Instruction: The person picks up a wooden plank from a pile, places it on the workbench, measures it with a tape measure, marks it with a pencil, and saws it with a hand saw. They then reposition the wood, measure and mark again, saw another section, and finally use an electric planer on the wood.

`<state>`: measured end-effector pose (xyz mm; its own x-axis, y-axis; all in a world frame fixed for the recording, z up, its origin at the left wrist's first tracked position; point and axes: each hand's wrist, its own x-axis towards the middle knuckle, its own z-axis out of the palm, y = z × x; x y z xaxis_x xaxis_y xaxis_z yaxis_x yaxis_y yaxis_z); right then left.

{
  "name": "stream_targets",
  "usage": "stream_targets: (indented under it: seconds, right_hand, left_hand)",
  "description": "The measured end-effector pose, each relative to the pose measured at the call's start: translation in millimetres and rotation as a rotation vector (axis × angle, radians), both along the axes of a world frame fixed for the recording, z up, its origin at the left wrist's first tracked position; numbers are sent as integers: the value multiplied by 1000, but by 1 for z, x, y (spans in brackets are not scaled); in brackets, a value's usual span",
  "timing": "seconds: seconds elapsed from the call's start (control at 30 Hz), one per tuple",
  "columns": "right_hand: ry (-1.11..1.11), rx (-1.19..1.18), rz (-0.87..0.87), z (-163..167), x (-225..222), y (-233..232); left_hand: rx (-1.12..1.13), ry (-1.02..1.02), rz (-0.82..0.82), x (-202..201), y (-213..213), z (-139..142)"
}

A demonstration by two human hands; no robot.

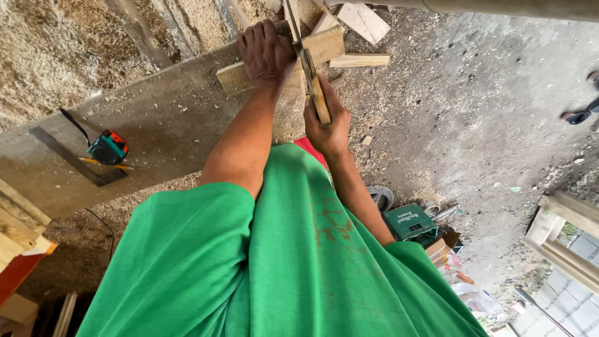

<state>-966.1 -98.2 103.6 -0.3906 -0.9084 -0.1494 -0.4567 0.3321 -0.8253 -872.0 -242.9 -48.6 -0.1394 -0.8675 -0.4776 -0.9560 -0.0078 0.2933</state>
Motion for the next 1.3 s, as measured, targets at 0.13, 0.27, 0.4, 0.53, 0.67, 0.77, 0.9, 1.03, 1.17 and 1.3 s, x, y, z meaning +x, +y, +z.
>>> stream_targets:
  seconds: [0.13, 0.27, 0.4, 0.53, 0.67, 0.77, 0.9, 1.03, 1.17, 1.3]
  right_hand:
    - [-14, 177, -41, 84, -1, 48]
    - [-40, 183, -41, 135, -4, 99]
    - [90, 53, -12, 38, -5, 43]
    - [-85, 141, -89, -44, -3, -17]
    - [85, -9, -8, 49, -4, 61]
    - [-160, 312, -112, 132, -5, 127]
    - [-167, 201, -107, 70, -4, 68]
    - [-33, 170, -30, -49, -8, -34]
    - [46, -67, 49, 13, -10, 18]
    - [-200, 337, -135, 143, -8, 124]
  left_hand:
    - [-52, 18, -35, 1, -2, -4]
    - [-55, -13, -68, 2, -4, -9]
    - [-31, -8, -73, 2, -2, -8]
    - [-89, 3, -40, 2, 4, -9]
    - [-70, 70, -66, 4, 3, -18]
    - [-135, 14, -53, 4, 3, -24]
    - [-396, 35, -72, 3, 5, -26]
    - [-187, 55, -33, 5, 5, -20]
    - [-10, 68, -52, 5, 3, -15]
    - [-192, 25, -70, 3, 0, -16]
